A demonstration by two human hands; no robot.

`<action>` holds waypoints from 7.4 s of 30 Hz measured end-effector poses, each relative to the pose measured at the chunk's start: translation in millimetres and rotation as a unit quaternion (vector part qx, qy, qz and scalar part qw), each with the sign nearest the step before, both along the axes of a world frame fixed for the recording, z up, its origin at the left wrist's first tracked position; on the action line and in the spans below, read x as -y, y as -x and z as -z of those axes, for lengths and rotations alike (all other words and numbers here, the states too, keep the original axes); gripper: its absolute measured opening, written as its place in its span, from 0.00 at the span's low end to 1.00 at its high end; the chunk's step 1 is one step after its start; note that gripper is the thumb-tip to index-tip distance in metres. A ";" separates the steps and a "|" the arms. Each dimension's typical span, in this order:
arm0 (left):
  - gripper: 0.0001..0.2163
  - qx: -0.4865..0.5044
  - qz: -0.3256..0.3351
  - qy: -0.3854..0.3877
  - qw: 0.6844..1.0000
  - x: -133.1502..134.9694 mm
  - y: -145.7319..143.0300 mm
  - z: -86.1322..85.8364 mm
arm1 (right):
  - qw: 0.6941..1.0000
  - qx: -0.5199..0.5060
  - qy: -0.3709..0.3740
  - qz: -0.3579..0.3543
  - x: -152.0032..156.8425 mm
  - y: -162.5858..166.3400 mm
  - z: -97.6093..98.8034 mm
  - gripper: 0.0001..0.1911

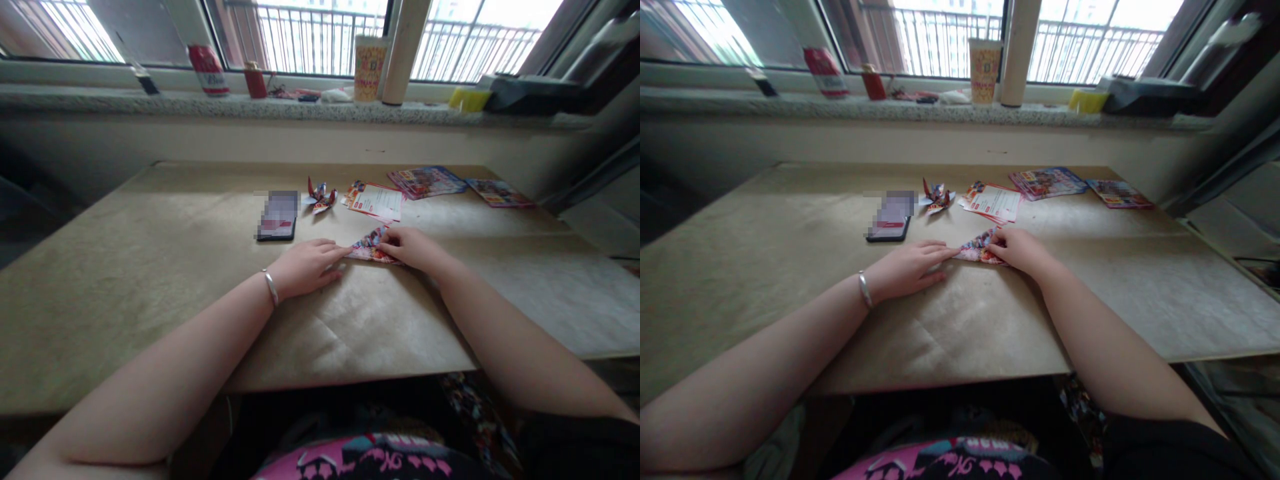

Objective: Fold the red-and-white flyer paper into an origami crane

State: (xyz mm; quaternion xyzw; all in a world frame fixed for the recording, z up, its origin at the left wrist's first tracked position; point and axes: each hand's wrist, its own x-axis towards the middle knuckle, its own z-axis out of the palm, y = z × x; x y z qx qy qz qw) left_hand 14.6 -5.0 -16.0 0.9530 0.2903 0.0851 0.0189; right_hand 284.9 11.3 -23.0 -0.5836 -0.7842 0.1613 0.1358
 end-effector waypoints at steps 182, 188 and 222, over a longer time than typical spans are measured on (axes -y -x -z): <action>0.11 0.058 0.056 0.054 0.995 -7.8 -2.2 3.2 | 0.944 0.031 -0.248 -0.214 6.1 24.6 9.7 0.13; 0.09 0.070 -0.001 0.039 0.997 -4.1 -12.6 8.5 | 0.960 -0.010 -0.193 -0.201 4.9 24.9 12.0 0.13; 0.17 0.082 -0.095 0.058 0.990 -12.1 -25.2 21.1 | 0.964 -0.094 -0.161 -0.188 6.3 25.3 12.6 0.10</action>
